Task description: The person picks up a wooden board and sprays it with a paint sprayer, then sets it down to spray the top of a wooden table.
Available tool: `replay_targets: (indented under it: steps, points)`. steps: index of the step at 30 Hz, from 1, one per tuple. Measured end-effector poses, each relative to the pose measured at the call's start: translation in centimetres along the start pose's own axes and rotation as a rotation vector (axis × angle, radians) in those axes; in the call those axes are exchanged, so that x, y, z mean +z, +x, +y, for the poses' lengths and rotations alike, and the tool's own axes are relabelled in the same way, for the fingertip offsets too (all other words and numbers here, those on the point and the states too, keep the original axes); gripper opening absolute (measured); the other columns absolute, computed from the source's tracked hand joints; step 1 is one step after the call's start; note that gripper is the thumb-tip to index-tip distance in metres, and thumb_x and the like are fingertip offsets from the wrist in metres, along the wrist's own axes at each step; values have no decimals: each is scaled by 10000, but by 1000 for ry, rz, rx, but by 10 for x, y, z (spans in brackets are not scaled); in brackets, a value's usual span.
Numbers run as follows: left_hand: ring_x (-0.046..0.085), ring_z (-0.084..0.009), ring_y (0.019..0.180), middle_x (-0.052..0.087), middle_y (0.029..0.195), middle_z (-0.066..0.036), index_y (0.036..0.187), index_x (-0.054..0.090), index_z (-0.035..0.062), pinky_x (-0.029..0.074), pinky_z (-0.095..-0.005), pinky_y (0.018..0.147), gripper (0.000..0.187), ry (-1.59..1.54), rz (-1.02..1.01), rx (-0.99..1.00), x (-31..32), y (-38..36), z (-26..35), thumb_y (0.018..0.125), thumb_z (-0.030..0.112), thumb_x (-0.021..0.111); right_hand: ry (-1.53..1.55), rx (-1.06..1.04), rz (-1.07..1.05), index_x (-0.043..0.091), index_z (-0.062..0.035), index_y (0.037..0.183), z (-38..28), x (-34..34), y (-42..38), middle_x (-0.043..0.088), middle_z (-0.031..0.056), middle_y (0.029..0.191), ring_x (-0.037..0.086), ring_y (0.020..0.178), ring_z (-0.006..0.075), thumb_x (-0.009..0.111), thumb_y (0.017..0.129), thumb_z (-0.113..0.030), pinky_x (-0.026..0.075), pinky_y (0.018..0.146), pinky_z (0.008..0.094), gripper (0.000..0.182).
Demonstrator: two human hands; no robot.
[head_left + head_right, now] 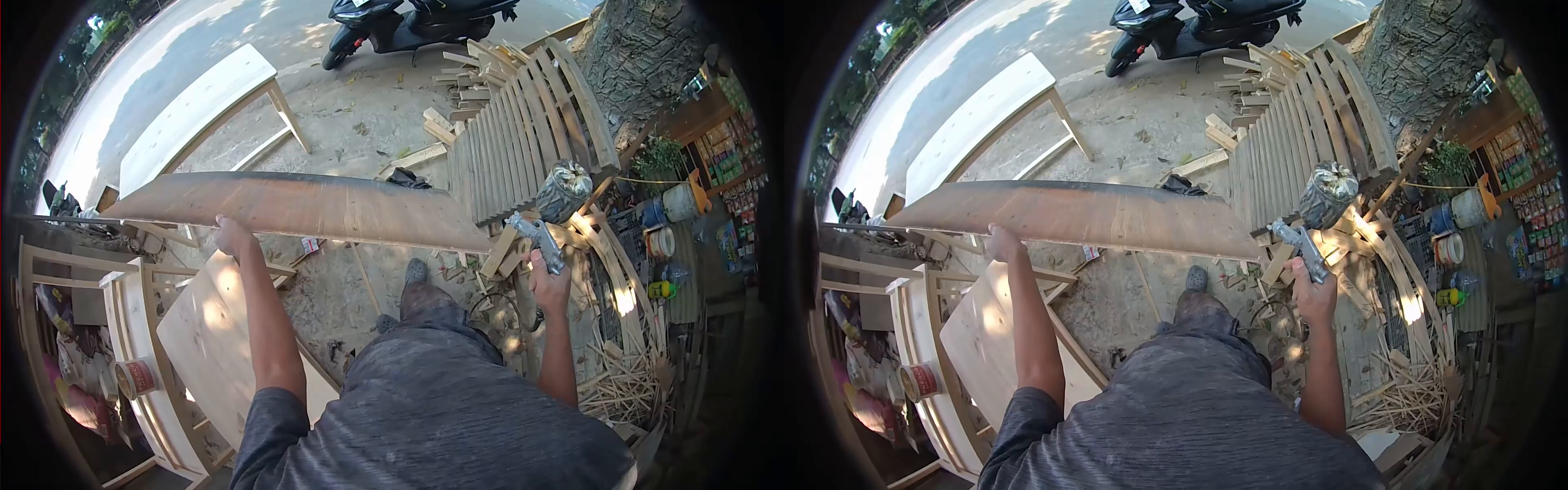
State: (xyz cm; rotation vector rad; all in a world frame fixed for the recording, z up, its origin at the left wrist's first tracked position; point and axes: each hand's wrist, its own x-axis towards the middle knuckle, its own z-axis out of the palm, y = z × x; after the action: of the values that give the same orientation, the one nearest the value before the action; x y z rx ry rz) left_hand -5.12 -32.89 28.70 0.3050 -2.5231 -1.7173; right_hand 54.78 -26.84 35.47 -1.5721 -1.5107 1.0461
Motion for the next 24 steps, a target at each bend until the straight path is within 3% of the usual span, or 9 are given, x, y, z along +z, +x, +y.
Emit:
replay_targets:
  steps: [1,4,7,10,16,19,21,24]
  points:
    - [709,-437,1011,724,1122,-296,1168,662,-173,536,-493,919,563,82,1,20,6,9,2,1027,359,547,1,26,7,771,-23,993,1,3,5,556,-26,574,487,491,61,655,1033,-380,375,502,267,377]
    - [702,-399,1085,684,1212,-330,1270,589,-189,539,-469,939,589,15,-23,159,33,56,-4,1058,359,550,-2,59,32,772,-20,982,-6,24,34,535,-29,557,485,495,64,653,1033,-377,372,507,270,380]
    - [679,-386,1139,671,1272,-301,1328,569,-156,529,-462,969,631,-118,-23,210,51,71,-1,1081,422,521,-16,65,30,769,-15,962,-14,44,74,520,-29,547,485,497,71,643,1038,-356,378,514,283,372]
    - [654,-375,1183,645,1336,-276,1398,532,-123,526,-450,992,682,-221,-154,232,71,110,-18,1082,481,517,-4,22,16,753,-13,960,-17,69,113,503,-34,528,440,453,63,645,1034,-361,329,466,268,372]
    - [650,-377,1185,628,1374,-257,1468,492,-87,518,-449,999,732,-90,-255,126,91,158,-45,1070,526,525,-10,69,-16,757,-27,941,-39,116,168,522,-29,546,478,483,65,652,1034,-368,363,494,272,368]
    - [649,-383,1189,649,1353,-246,1464,513,-67,511,-462,1004,737,-143,-375,178,148,174,-71,1065,553,512,4,88,1,755,-29,940,-48,145,175,519,-32,546,465,474,60,654,1036,-376,352,487,264,374]
    - [659,-387,1171,676,1307,-249,1445,540,-61,511,-460,996,713,23,-465,84,175,151,-64,1054,536,543,-17,74,19,754,-24,941,-56,160,177,519,-33,551,455,467,57,654,1039,-372,346,483,259,375]
    - [668,-399,1145,686,1284,-270,1422,566,-67,509,-465,980,681,75,-409,202,247,156,-133,1036,494,593,-33,124,27,748,-9,946,-63,176,176,523,-28,558,451,464,60,663,1033,-378,349,483,259,388]
